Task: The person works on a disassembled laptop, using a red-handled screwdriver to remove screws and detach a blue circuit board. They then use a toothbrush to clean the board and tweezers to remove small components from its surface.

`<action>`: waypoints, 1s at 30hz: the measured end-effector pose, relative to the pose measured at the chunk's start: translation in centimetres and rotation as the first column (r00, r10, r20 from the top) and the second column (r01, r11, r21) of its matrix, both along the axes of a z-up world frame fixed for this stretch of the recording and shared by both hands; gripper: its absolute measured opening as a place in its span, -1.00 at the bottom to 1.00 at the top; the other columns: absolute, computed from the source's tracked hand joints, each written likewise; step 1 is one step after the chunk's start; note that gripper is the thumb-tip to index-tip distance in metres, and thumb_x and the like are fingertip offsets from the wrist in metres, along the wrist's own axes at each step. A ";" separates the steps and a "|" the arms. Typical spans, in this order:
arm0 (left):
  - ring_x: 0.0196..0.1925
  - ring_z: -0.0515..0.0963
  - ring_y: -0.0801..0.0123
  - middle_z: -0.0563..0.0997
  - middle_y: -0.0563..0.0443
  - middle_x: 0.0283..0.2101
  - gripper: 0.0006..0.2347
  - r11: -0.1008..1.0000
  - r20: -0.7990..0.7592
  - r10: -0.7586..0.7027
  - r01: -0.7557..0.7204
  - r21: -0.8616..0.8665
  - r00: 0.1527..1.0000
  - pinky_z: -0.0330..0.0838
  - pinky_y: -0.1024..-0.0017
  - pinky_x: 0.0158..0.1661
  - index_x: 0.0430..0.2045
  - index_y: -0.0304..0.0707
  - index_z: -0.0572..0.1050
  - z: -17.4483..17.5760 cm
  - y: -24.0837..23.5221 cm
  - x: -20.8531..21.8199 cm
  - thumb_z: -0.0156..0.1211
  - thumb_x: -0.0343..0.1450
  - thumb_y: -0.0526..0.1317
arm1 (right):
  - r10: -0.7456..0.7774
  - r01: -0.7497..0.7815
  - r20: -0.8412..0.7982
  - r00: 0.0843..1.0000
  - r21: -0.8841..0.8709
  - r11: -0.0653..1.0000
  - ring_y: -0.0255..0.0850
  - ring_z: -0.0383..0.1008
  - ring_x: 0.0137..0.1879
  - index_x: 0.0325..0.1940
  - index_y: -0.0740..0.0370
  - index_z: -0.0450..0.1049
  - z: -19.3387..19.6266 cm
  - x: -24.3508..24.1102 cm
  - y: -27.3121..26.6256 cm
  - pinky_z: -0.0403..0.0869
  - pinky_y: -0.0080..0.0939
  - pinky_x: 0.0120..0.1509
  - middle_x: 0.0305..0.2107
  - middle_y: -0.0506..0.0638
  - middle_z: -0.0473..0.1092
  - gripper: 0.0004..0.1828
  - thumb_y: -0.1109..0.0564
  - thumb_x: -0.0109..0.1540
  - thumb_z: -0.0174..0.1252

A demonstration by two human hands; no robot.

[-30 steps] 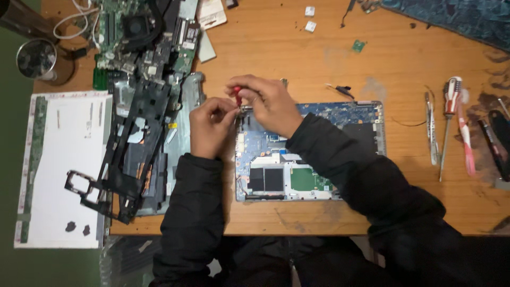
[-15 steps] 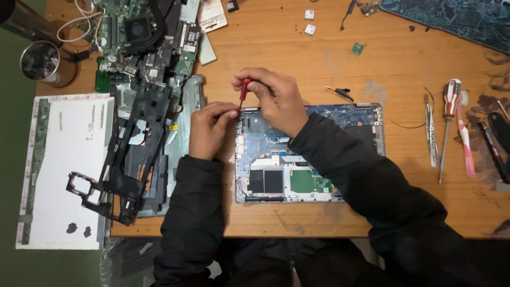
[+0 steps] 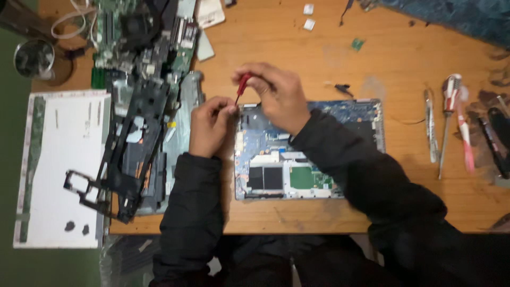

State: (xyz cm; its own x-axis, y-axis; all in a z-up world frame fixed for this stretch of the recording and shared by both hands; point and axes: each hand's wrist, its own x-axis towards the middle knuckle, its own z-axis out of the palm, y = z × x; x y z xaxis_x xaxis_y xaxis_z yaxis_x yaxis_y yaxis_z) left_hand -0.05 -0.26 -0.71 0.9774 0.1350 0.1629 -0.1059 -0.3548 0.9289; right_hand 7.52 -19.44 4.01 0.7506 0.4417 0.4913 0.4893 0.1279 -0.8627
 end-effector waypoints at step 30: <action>-0.13 0.54 0.01 0.54 -0.07 -0.29 -0.99 0.599 0.090 0.204 -0.197 0.776 0.975 0.52 0.08 -0.25 -0.55 -0.22 0.69 0.6 2.5 -1.6 0.39 0.25 -0.33 | 0.053 -0.053 -0.005 0.999 0.092 0.994 -0.16 0.57 0.20 0.23 0.46 0.39 -0.5 1.1 -1.3 0.59 -0.17 0.36 0.00 0.15 0.50 -0.78 0.27 0.51 0.10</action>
